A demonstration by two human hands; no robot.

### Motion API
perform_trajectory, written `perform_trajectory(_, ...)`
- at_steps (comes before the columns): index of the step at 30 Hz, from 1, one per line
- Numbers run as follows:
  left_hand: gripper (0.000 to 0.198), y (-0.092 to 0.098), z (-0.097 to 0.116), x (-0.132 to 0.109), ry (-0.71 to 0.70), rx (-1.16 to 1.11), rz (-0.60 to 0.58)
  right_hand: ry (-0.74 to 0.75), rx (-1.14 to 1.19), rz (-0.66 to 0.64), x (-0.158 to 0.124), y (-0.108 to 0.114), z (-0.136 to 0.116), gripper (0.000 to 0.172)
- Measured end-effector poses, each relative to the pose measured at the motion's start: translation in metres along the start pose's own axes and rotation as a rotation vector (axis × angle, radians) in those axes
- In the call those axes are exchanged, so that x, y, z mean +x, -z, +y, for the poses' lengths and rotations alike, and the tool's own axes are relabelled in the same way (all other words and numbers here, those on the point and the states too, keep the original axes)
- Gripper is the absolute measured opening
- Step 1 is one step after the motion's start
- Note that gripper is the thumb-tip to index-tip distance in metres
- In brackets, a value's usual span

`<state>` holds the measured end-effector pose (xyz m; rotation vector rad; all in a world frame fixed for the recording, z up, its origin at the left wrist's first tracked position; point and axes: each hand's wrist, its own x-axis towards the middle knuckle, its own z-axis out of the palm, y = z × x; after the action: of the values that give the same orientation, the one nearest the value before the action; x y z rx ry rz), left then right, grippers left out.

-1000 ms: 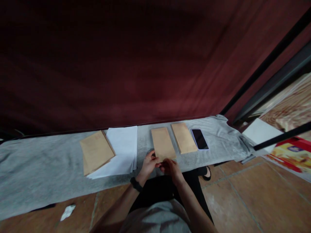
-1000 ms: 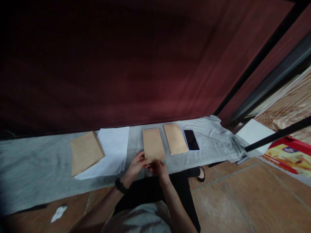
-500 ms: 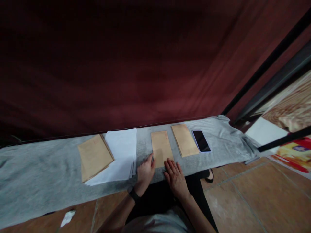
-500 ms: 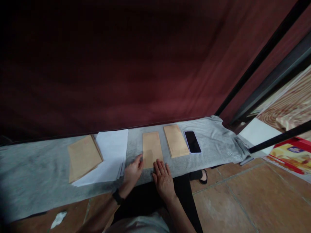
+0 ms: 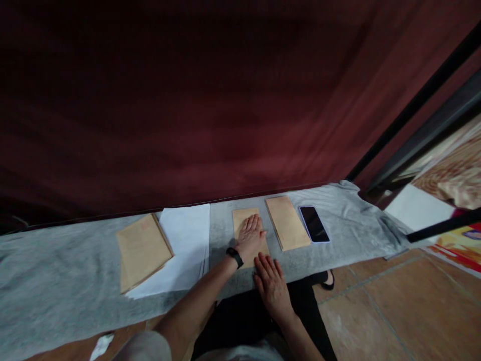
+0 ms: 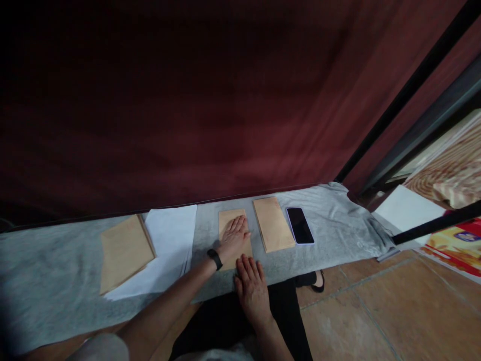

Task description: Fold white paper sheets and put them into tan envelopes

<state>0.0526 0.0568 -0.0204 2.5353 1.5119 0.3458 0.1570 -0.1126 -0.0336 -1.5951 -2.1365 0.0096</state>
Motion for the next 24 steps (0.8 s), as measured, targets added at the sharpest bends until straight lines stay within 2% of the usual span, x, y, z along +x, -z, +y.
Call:
perform_trajectory(7, 0.061, -0.007, -0.006, 0.027, 0.019, 0.006, 0.049, -0.016, 0.01, -0.023, 0.0, -0.002, 0.002, 0.05)
perform_trajectory(12, 0.06, -0.006, -0.008, 0.023, 0.0, 0.004, -0.007, -0.024, 0.011, -0.053, 0.001, -0.001, 0.002, 0.05)
perform_trajectory(16, 0.057, -0.002, -0.006, -0.008, -0.113, -0.012, -0.055, -0.028, 0.025, -0.046, 0.001, -0.002, 0.002, 0.049)
perform_trajectory(21, 0.056, 0.008, 0.004, -0.073, -0.237, -0.071, -0.063, -0.04, 0.034, -0.038, -0.002, -0.005, 0.002, 0.041)
perform_trajectory(24, 0.06, 0.017, 0.006, -0.107, -0.247, -0.072, -0.058, -0.003, 0.004, -0.056, -0.002, -0.004, 0.004, 0.045)
